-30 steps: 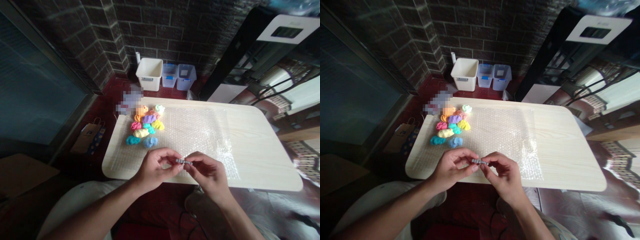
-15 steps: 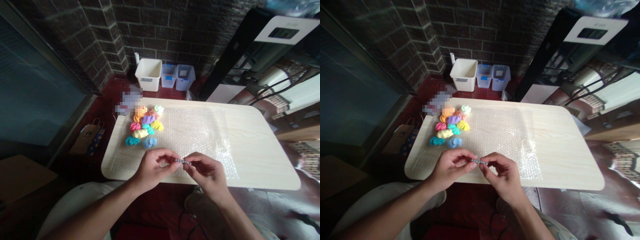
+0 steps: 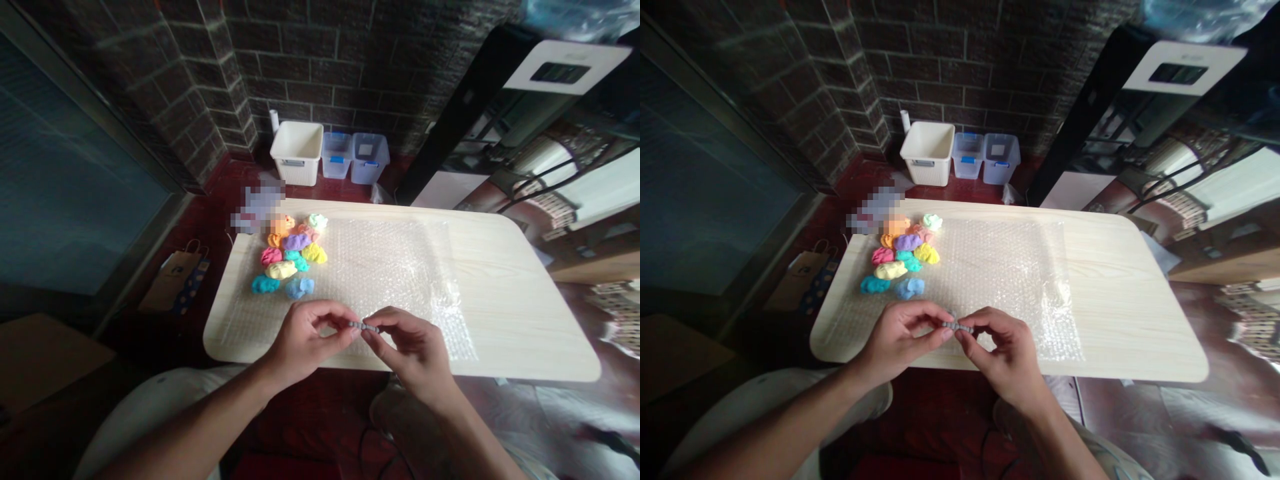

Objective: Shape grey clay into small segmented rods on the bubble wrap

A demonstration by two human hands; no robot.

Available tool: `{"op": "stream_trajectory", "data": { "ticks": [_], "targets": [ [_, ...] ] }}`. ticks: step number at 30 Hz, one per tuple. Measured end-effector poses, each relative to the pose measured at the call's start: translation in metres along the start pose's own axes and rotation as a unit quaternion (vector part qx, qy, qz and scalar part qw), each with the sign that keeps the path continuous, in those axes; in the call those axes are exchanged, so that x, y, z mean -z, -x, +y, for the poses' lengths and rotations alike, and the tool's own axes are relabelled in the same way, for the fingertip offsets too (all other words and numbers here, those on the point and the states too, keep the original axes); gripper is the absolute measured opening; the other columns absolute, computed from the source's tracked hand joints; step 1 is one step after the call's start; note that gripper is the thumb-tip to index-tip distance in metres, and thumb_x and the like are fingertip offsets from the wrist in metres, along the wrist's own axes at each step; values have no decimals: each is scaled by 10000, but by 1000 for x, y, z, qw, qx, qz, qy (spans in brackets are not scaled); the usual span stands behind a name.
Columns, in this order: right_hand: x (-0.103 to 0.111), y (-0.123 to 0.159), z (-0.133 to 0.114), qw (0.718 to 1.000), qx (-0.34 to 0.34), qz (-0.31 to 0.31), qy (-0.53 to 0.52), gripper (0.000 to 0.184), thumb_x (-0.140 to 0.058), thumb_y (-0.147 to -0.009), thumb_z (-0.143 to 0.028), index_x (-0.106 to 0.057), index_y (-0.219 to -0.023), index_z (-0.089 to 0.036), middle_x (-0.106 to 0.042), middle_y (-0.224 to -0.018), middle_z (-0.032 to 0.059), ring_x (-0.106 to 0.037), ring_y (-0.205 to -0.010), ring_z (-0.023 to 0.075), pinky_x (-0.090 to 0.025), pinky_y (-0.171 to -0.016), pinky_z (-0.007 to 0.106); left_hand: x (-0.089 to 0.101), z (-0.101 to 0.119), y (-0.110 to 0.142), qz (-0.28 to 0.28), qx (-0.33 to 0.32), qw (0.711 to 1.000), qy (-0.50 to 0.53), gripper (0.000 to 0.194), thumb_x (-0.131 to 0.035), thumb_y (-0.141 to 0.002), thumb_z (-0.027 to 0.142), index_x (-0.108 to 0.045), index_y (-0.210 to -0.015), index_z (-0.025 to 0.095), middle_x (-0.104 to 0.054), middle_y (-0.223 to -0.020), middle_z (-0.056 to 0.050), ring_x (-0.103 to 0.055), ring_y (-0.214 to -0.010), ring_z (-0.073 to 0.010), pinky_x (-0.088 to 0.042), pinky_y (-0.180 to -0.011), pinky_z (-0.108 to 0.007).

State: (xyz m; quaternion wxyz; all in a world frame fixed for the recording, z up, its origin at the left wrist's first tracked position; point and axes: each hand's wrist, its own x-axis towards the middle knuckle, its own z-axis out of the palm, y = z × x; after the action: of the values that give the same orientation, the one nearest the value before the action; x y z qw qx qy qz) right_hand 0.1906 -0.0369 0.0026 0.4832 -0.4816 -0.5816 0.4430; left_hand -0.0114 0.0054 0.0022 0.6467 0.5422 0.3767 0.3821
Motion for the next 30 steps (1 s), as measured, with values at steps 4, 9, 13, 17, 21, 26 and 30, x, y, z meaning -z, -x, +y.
{"op": "stream_trajectory", "data": {
  "ticks": [4,9,13,17,21,26,30],
  "targets": [
    [0,-1,0,1000,5,-10,19,101,-774,-912,-172,-803,-976,-243,-795,-880,46,-727,-792,183,-573,-711,298,1,0,-1,-5,-5,1000,-24,131,-797,-837,219,-799,-940,138,-796,-867,-72,-733,-798,-165,-579,-744,-236],
    [-1,0,1,999,9,-16,34,102,-763,-923,-180,-801,-985,-252,-794,-894,46,-726,-804,186,-570,-716,300,1,1,-1,-6,-7,1000,-25,119,-793,-833,211,-796,-921,132,-793,-856,-70,-728,-787,-160,-571,-733,-227],
    [-1,1,0,999,7,-16,37,84,-763,-925,-194,-802,-977,-247,-797,-897,55,-733,-807,194,-576,-715,302,0,1,-1,-6,-4,1000,-18,127,-797,-826,211,-795,-917,124,-787,-846,-74,-717,-774,-153,-567,-733,-227],
    [1,0,-2,999,7,-13,37,66,-760,-929,-208,-799,-970,-243,-798,-881,56,-735,-789,193,-585,-707,294,0,-2,-1,1,-1,1000,14,224,-830,-796,224,-784,-989,121,-776,-861,-76,-714,-780,-158,-583,-757,-252],
    [5,-2,-1,999,14,1,46,48,-769,-920,-212,-791,-949,-243,-788,-841,44,-722,-750,178,-584,-682,270,1,-2,-2,16,-6,999,36,214,-838,-797,230,-784,-975,125,-776,-871,-77,-720,-802,-160,-584,-779,-257],
    [7,-2,-2,998,16,-10,55,60,-766,-919,-208,-794,-947,-254,-788,-841,41,-730,-758,178,-589,-683,255,1,1,-2,23,-10,999,19,137,-825,-814,231,-805,-898,124,-796,-848,-87,-724,-775,-157,-564,-739,-237],
    [6,-3,-2,998,17,-4,54,58,-777,-907,-214,-798,-953,-243,-792,-841,56,-734,-753,191,-597,-667,263,1,1,-2,23,2,1000,16,149,-838,-805,240,-815,-898,126,-808,-862,-97,-736,-799,-173,-566,-755,-249]
  ]
}}
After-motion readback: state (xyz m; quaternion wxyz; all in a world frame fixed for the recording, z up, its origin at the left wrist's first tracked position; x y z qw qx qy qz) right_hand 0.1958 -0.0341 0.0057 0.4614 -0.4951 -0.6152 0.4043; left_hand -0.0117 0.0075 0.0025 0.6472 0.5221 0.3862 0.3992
